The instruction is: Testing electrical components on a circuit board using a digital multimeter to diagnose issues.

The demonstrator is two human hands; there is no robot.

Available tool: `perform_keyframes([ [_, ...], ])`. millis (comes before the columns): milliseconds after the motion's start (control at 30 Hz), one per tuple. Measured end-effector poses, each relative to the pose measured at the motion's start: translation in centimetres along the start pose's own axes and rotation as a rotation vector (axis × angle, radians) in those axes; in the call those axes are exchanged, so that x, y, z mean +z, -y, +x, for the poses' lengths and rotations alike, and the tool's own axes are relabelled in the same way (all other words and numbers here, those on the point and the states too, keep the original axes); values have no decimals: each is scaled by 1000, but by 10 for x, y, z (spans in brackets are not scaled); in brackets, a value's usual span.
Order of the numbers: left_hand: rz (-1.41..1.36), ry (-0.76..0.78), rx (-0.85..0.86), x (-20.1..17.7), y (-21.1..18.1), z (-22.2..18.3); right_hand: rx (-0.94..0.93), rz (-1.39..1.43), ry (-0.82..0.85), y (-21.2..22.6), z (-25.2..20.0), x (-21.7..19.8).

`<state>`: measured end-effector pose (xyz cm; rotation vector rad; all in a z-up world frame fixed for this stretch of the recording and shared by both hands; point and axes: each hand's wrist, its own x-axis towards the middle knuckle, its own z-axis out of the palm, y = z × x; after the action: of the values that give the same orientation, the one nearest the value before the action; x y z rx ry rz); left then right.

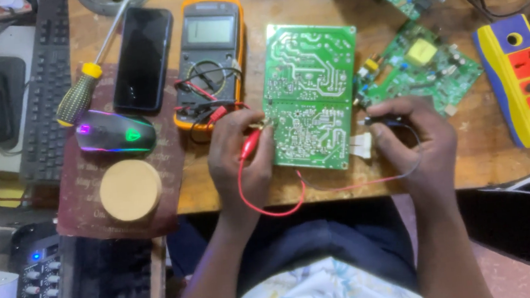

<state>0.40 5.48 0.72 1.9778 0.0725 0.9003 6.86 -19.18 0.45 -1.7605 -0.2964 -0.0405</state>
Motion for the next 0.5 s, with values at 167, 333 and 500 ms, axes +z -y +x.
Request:
perform_keyframes([
  [167, 27, 33, -3, 2, -6, 2, -49, -140, 21, 12, 1, 4],
  [333, 50, 81, -8, 0, -7, 3, -60, -239, 21, 13, 1, 5],
  [500, 30, 94, 50, -1, -7, 5, -85, -284, 28, 13, 0, 7],
])
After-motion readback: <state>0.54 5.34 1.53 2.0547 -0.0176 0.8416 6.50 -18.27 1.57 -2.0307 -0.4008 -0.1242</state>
